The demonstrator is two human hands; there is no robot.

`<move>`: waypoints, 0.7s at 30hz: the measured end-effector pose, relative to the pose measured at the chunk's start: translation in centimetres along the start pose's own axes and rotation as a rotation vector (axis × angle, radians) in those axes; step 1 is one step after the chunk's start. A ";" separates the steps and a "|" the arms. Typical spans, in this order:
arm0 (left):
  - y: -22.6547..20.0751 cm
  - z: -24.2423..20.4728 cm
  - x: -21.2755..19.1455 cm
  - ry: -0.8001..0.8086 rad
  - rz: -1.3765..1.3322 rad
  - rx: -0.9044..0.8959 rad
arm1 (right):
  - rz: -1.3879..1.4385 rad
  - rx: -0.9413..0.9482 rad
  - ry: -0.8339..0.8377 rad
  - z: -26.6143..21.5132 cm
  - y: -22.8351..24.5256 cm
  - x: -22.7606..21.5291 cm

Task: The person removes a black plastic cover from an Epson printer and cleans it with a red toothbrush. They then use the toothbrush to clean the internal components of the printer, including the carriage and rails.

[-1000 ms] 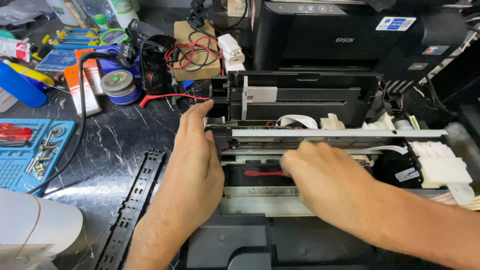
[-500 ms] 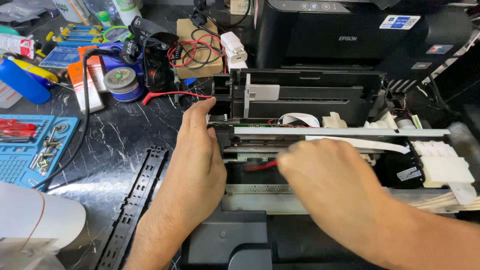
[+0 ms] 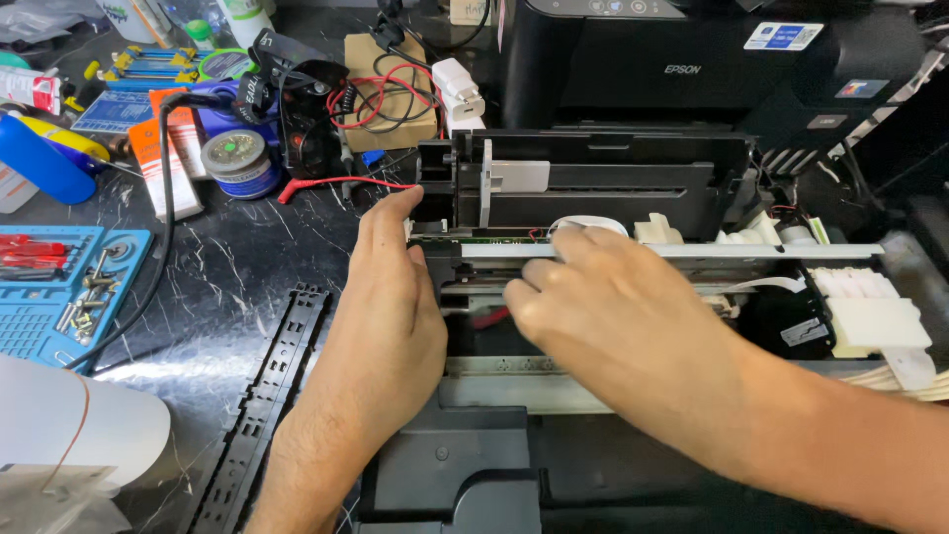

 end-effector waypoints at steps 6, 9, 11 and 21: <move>-0.2 0.1 -0.2 0.000 -0.011 0.003 | -0.070 -0.028 0.036 0.2 0.2 0.4; -0.2 0.0 -0.1 0.002 -0.015 -0.017 | -0.065 -0.062 -0.022 -0.3 0.1 0.2; -0.4 0.1 -0.3 0.007 -0.025 -0.040 | -0.102 -0.025 0.287 -1.6 -1.3 1.5; -0.4 0.1 -0.2 0.019 -0.007 0.016 | -0.069 -0.099 0.111 -1.8 -0.9 0.6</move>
Point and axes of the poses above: each hand's wrist, its own z-axis towards the middle knuckle, its own x-axis out of the palm, y = z × x, the point moved 6 cm from there along z, towards the middle knuckle, and after that the axes turned 4 degrees about x, right-handed, at the moved point
